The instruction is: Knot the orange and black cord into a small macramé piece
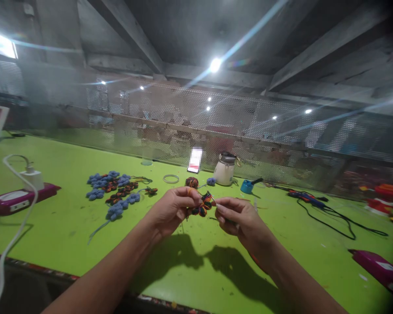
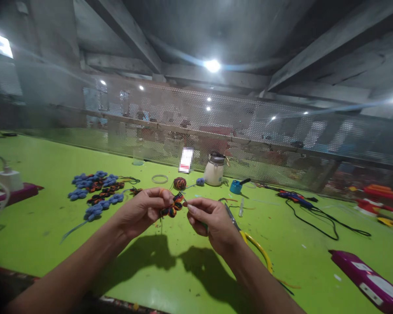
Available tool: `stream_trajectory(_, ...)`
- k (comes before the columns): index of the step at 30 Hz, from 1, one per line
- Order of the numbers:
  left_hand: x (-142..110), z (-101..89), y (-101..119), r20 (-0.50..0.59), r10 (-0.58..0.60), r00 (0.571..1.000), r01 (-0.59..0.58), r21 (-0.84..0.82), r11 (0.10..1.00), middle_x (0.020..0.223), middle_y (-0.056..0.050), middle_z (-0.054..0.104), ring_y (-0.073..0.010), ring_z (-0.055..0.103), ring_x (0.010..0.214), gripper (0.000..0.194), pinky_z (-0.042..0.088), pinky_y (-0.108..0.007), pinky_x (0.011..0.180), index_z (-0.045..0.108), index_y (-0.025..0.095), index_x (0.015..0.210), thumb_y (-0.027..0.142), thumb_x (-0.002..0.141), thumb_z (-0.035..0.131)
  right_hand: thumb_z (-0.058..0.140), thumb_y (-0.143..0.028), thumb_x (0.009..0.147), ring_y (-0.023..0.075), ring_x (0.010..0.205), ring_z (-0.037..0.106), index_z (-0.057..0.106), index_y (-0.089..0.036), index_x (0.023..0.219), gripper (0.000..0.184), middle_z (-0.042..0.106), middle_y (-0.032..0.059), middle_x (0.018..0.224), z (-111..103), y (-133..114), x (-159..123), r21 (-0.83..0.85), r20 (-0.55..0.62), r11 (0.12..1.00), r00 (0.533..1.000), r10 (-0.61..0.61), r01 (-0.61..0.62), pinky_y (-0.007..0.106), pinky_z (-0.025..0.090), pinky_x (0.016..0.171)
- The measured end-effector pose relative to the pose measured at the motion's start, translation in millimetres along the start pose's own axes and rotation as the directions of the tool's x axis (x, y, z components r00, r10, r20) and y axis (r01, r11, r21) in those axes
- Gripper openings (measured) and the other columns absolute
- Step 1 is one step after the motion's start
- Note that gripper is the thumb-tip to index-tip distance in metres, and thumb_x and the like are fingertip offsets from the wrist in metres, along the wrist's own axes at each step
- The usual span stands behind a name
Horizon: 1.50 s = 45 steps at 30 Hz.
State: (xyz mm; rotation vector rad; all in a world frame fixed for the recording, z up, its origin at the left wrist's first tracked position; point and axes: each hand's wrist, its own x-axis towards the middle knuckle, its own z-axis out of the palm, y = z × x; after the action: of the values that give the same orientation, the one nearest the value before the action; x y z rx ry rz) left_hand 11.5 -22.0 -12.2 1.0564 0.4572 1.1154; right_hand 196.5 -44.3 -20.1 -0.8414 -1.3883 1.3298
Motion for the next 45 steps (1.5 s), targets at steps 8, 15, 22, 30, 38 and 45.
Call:
stream_trajectory(8, -0.5, -2.3, -4.8, 0.048, 0.046, 0.998, -0.05, 0.068, 0.996, 0.066, -0.001, 0.058, -0.0098, 0.051, 0.064, 0.01, 0.036, -0.024, 0.064, 0.059, 0.013, 0.061, 0.004, 0.062, 0.063, 0.068, -0.031, 0.073, 0.0035, 0.038, 0.033, 0.066, -0.015, 0.085, 0.02, 0.052, -0.0018, 0.054, -0.3, -0.6, -0.9, -0.046, -0.007, 0.998, 0.999, -0.031, 0.031, 0.02, 0.016, 0.038)
stream_trajectory(15, 1.2, 2.7, -4.6, -0.004, 0.052, 0.999, -0.051, 0.119, 0.992, 0.066, -0.001, 0.058, -0.0103, 0.051, 0.062, 0.011, 0.037, -0.025, 0.063, 0.059, 0.013, 0.064, 0.008, 0.059, 0.068, 0.064, -0.031, 0.076, 0.0039, 0.039, 0.029, 0.058, -0.019, 0.117, 0.043, 0.048, -0.0042, 0.056, 3.4, -5.7, -3.7, -0.192, -0.018, 0.977, 0.995, -0.102, 0.096, 0.02, 0.018, 0.037)
stream_trajectory(22, -0.2, 9.4, -4.7, -0.001, 0.005, 1.0, -0.005, 0.153, 0.988, 0.059, 0.0, 0.056, -0.0104, 0.051, 0.058, 0.011, 0.037, -0.025, 0.059, 0.058, 0.012, 0.061, 0.007, 0.057, 0.066, 0.061, -0.03, 0.077, 0.0041, 0.04, 0.027, 0.062, -0.018, 0.115, 0.04, 0.041, -0.0059, 0.053, 5.5, -4.3, -3.9, -0.266, -0.006, 0.956, 0.992, -0.127, 0.121, 0.02, 0.018, 0.039)
stream_trajectory(30, -2.1, 8.3, -4.1, 0.02, 0.041, 0.999, -0.045, 0.225, 0.973, 0.063, -0.001, 0.057, -0.0083, 0.046, 0.057, 0.008, 0.033, -0.024, 0.057, 0.06, 0.012, 0.064, 0.008, 0.059, 0.064, 0.066, -0.027, 0.073, 0.0042, 0.038, 0.032, 0.068, -0.016, 0.101, 0.03, 0.047, -0.0047, 0.051, 3.9, -2.4, -2.3, -0.19, -0.099, 0.973, 0.984, -0.149, 0.128, 0.021, 0.02, 0.038)
stream_trajectory(38, -3.3, 8.4, 0.3, -0.048, 0.045, 0.998, -0.031, 0.274, 0.961, 0.069, -0.004, 0.061, -0.0116, 0.049, 0.061, 0.004, 0.034, -0.024, 0.055, 0.059, 0.013, 0.064, 0.015, 0.06, 0.06, 0.065, -0.027, 0.075, 0.0037, 0.039, 0.034, 0.068, -0.016, 0.099, 0.026, 0.052, -0.0025, 0.054, 0.9, -4.1, -4.6, -0.092, -0.071, 0.994, 0.995, -0.063, 0.057, 0.02, 0.018, 0.039)
stream_trajectory(45, 1.3, 2.9, 1.4, -0.08, 0.119, 0.99, -0.073, 0.436, 0.897, 0.071, -0.006, 0.062, -0.0136, 0.051, 0.066, 0.012, 0.037, -0.026, 0.063, 0.065, 0.013, 0.06, 0.025, 0.063, 0.063, 0.066, -0.026, 0.075, 0.0031, 0.038, 0.038, 0.068, -0.016, 0.092, 0.02, 0.056, -0.0016, 0.055, -1.5, -4.4, -3.1, -0.05, -0.06, 0.998, 0.997, -0.05, 0.047, 0.019, 0.018, 0.038)
